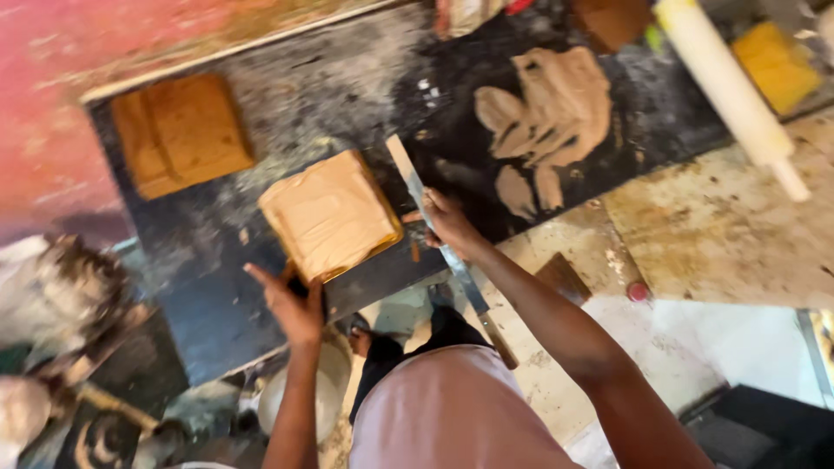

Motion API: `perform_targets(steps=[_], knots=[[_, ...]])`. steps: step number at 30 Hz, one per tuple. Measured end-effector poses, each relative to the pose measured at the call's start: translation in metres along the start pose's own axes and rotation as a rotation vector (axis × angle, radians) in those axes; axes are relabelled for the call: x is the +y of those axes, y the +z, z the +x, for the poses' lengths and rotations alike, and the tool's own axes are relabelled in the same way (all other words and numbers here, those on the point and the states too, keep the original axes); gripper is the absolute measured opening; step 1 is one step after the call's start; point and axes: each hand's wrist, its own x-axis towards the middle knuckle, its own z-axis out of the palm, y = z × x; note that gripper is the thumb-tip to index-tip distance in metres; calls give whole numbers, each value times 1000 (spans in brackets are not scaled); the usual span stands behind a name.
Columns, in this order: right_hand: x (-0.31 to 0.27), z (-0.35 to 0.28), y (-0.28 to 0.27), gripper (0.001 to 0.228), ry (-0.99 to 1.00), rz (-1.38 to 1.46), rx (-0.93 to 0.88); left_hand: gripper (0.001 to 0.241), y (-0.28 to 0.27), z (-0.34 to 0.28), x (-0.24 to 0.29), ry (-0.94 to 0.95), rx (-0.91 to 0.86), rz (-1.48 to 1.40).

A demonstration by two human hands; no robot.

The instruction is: The person spreads a beige dough-like substance onto a square cake base using a metal spatula. They repeatedly scoop dough from a pile on the table and smooth it over the cake's surface, occasionally scraping excess back into the pile.

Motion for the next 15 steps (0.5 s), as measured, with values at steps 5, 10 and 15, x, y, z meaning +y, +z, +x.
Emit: perform_targets(steps=[5, 10, 15], knots=[[14, -52, -73, 52, -245, 56, -23, 130, -8, -18, -10, 35, -129, -137], [101, -150, -129, 72, -77, -169, 537, 122, -12, -11, -13, -18, -219, -199], [152, -176, -231, 57, -142, -518, 747, 94, -18, -20, -20, 206, -52, 63]])
